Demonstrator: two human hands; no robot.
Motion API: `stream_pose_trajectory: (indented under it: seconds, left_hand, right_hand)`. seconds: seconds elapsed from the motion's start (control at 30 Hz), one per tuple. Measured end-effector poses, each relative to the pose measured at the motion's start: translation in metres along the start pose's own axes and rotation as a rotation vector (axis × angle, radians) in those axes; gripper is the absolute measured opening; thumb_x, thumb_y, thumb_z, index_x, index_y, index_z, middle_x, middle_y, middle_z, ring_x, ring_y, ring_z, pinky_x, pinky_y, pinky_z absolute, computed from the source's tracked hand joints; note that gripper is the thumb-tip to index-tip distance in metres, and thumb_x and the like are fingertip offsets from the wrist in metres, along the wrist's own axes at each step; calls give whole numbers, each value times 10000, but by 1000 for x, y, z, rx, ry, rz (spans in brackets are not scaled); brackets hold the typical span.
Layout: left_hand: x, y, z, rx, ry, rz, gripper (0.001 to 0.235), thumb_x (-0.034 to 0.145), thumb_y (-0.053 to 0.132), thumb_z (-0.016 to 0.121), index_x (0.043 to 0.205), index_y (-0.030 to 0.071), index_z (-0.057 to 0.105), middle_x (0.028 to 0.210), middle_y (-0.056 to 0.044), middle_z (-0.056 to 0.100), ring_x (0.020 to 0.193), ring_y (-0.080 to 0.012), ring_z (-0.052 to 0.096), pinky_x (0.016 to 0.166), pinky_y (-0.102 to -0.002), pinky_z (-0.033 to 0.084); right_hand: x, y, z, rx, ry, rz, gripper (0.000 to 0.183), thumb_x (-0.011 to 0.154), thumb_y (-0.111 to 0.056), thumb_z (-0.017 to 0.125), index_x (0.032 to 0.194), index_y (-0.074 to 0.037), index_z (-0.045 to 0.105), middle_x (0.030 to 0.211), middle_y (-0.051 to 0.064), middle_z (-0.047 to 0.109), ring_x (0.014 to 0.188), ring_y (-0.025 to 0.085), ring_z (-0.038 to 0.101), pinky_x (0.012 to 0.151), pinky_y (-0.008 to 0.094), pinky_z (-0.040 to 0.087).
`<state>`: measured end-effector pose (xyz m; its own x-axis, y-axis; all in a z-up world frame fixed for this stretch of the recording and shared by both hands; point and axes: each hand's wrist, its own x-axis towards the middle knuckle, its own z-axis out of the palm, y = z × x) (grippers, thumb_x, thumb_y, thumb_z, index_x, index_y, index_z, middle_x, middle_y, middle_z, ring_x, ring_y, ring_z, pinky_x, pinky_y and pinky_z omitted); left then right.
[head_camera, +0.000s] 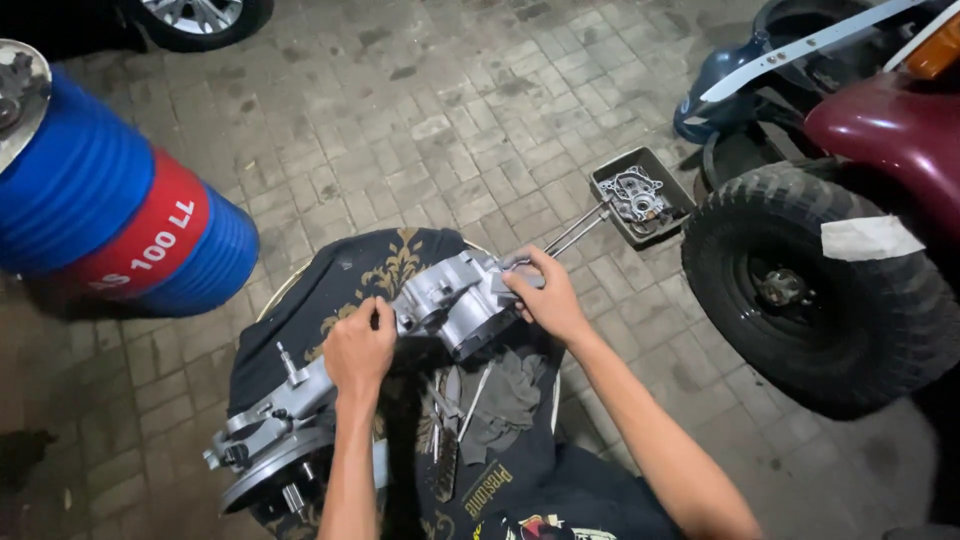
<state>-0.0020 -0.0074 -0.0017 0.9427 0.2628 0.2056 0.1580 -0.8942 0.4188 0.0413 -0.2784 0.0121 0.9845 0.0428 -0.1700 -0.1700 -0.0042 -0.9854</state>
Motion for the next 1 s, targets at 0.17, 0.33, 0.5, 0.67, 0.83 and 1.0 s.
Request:
stream_pose_trajectory:
  seconds: [0.17,0.33,0.5,0.67,0.83,1.0]
  left_hand:
    - [-4,8,-8,18,8,-9,317,1050,317,542,1015,144,805,772,-151,767,672,-331,743,617,-435,601]
    - [-7,1,-3,30,21,-7,322,1054,328,555,1026,133,811,783,-155,768,677,-324,746,611,-423,599]
    - [1,2,-7,-30,-7,-31,357,1029,359,542,990,116,800,824,-208,766,755,-430,747,675,-540,589]
    - [-2,-5,6,23,-2,-5,337,1029,371,551,1012,144,800,836,-186,772,770,-389,757,698,-500,603]
    - [4,-15,10,-56,14,90,414,1067,264,527,712,102,667,458,-15,411,396,-152,301,406,-342,234]
    - [5,-19,13,-5,63,138,367,1053,262,548,757,99,691,466,-44,446,391,-195,347,411,-378,258]
  right_hand:
    - [-23,-9,-8,-121,-5,-47,201,945,-155,701,1109,-39,682,951,195,681,680,249,624,523,359,568]
    - [-26,-14,1,-202,-32,-123,336,855,-165,787,1149,-27,699,1084,193,735,1070,292,686,859,482,589]
    - [-14,-85,12,-565,-152,-198,282,908,-176,696,1149,-39,747,1120,203,759,1117,439,671,980,535,518]
    - [12,-95,25,-667,-339,-168,431,923,-253,648,1270,3,644,1259,251,688,1228,463,608,1077,577,450]
    - [38,-64,38,-810,-438,-195,112,967,-247,628,1009,-152,587,978,42,667,955,236,562,806,388,456]
    - [45,-45,46,-661,-258,-237,214,941,-307,687,1059,-150,602,1035,46,656,966,236,616,796,388,480]
